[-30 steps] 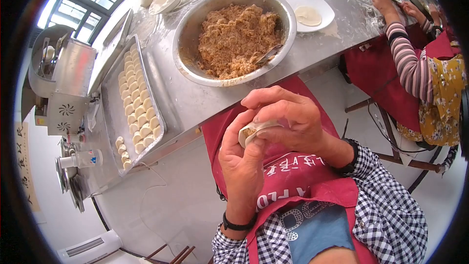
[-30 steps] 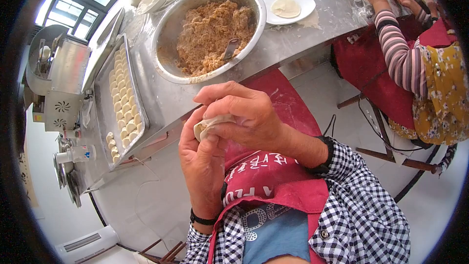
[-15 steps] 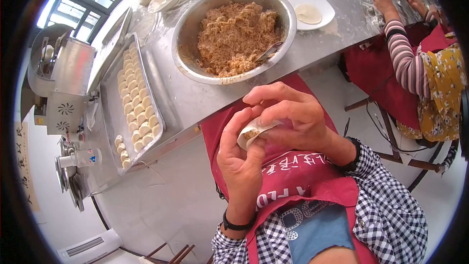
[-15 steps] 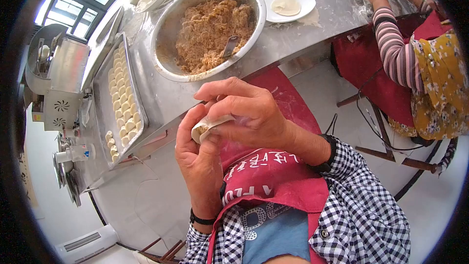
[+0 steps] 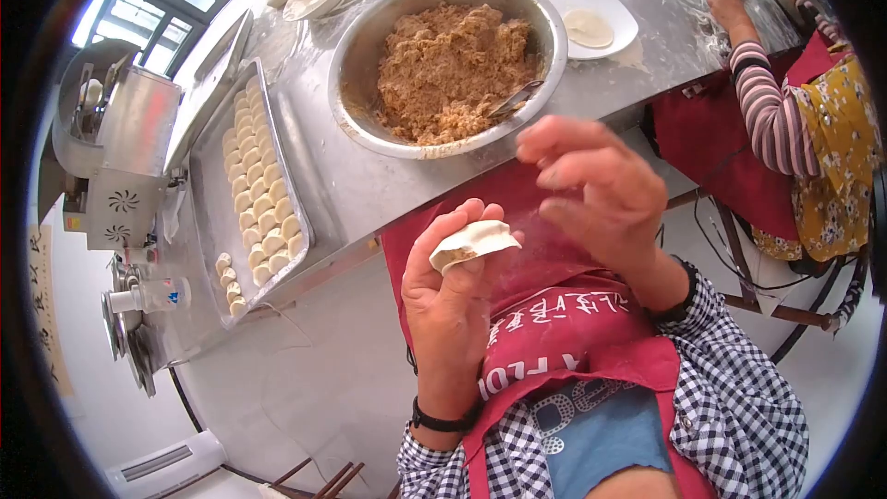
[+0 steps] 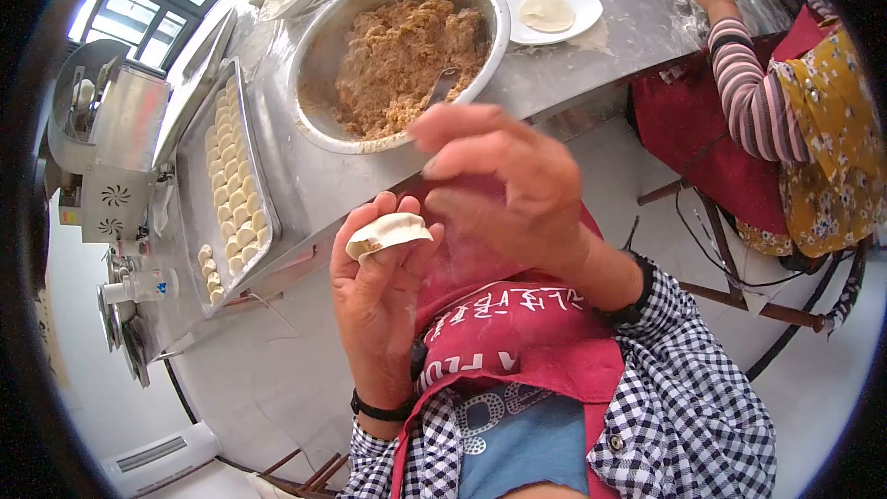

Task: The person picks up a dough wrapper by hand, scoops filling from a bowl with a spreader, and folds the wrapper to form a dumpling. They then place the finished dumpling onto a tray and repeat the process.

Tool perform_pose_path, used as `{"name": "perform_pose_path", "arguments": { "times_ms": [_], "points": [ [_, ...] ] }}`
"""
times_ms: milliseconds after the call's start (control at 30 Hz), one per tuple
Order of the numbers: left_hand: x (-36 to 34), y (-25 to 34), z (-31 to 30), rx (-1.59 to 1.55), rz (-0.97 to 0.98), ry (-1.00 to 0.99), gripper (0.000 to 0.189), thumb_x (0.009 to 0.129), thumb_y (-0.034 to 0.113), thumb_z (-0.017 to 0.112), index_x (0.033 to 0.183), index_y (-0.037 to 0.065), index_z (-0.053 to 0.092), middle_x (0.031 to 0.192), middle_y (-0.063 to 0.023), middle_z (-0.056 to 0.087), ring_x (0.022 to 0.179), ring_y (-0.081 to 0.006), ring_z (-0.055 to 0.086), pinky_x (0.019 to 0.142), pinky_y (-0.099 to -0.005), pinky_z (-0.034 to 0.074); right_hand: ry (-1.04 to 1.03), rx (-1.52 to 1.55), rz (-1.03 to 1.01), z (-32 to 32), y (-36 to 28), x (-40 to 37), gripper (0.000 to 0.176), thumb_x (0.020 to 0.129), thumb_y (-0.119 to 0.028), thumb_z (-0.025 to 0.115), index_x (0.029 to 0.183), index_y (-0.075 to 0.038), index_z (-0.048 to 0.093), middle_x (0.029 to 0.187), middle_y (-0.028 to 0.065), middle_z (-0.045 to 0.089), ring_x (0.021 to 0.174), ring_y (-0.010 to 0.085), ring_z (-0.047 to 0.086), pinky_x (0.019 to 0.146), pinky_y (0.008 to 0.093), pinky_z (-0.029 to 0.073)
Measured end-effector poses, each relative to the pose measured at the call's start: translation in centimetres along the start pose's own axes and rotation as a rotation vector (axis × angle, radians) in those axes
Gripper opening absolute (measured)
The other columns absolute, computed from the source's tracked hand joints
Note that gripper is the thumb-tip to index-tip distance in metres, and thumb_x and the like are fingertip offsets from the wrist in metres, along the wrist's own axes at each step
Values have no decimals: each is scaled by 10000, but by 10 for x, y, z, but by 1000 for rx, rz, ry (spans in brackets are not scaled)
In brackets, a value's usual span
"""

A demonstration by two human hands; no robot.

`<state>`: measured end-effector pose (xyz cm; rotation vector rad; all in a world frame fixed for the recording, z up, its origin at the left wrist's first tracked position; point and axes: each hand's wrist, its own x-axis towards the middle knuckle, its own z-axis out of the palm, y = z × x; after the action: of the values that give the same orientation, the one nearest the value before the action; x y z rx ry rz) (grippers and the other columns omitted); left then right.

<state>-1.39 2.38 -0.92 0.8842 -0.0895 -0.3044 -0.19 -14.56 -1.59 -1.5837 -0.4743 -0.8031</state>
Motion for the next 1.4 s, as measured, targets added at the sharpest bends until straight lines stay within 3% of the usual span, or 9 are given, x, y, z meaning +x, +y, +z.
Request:
{"name": "perform_pose_path", "arguments": {
  "times_ms": [233, 567, 633, 833, 1033, 1200, 1267, 1333, 1400],
  "points": [
    [4, 5, -10, 50, -54, 47, 373, 844, 30, 558, 1197, -27, 452, 1201, -181, 506, 1118, -308, 504, 890, -445, 486, 38, -434, -5, -37, 25, 11, 314, 663, 42, 658, 962, -15, 582, 1055, 116, 599, 925, 207, 597, 785, 284, 476],
    [10, 4, -20, 167, -55, 50, 358, 840, -9, 542, 1188, -25, 456, 1169, -181, 528, 1083, -287, 532, 865, -391, 506, -43, -519, 184, -24, 45, 27, 404, 655, -19, 692, 1041, -27, 572, 985, 74, 596, 781, 159, 585, 652, 265, 478],
    [12, 5, -21, 233, -29, 39, 333, 837, -24, 544, 1164, -22, 484, 1140, -162, 550, 1055, -245, 548, 852, -353, 506, -72, -267, 306, -19, 48, 32, 309, 687, -39, 683, 984, -32, 597, 906, 64, 602, 707, 143, 581, 588, 259, 461],
    [15, 8, -20, 356, -5, 1, 262, 822, -39, 564, 1083, -15, 562, 1099, -132, 584, 1006, -181, 571, 832, -293, 497, -342, -286, 259, -14, 60, 54, 106, 731, -64, 655, 826, -32, 620, 742, 71, 592, 667, 147, 576, 578, 266, 445],
    [17, 0, -27, 331, 7, -12, 260, 835, -2, 562, 1094, -16, 554, 1105, -146, 578, 1009, -196, 570, 831, -302, 503, -521, -369, 106, -18, 61, 66, 98, 769, 18, 602, 865, -3, 609, 798, 45, 585, 712, 106, 550, 623, 238, 443],
    [17, 3, -23, 376, -40, -15, 282, 841, 31, 572, 1115, -18, 531, 1122, -165, 565, 1021, -218, 569, 829, -319, 512, -378, -163, 223, -40, 36, 71, 101, 794, 18, 581, 885, 19, 623, 869, 64, 621, 767, 123, 577, 672, 234, 464],
    [18, -2, -22, 334, -24, -20, 314, 835, 19, 575, 1138, -21, 507, 1126, -170, 559, 1029, -233, 566, 821, -335, 521, -113, 78, 287, -45, 31, 69, 97, 833, -21, 582, 912, -4, 634, 837, 35, 634, 744, 81, 579, 668, 214, 489],
    [18, -4, -22, 336, -27, -29, 329, 832, 20, 580, 1147, -23, 497, 1130, -171, 556, 1032, -241, 565, 817, -341, 525, -148, -11, 247, -50, 40, 62, 118, 845, -52, 585, 944, -14, 637, 850, 40, 641, 744, 91, 595, 658, 222, 508],
    [20, -5, -19, 333, -28, -32, 344, 829, 20, 585, 1156, -24, 486, 1134, -173, 553, 1035, -249, 565, 814, -348, 529, -135, -12, 271, -52, 39, 57, 138, 857, -20, 519, 943, 20, 619, 906, 117, 638, 771, 157, 610, 677, 263, 493]
  ]
}}
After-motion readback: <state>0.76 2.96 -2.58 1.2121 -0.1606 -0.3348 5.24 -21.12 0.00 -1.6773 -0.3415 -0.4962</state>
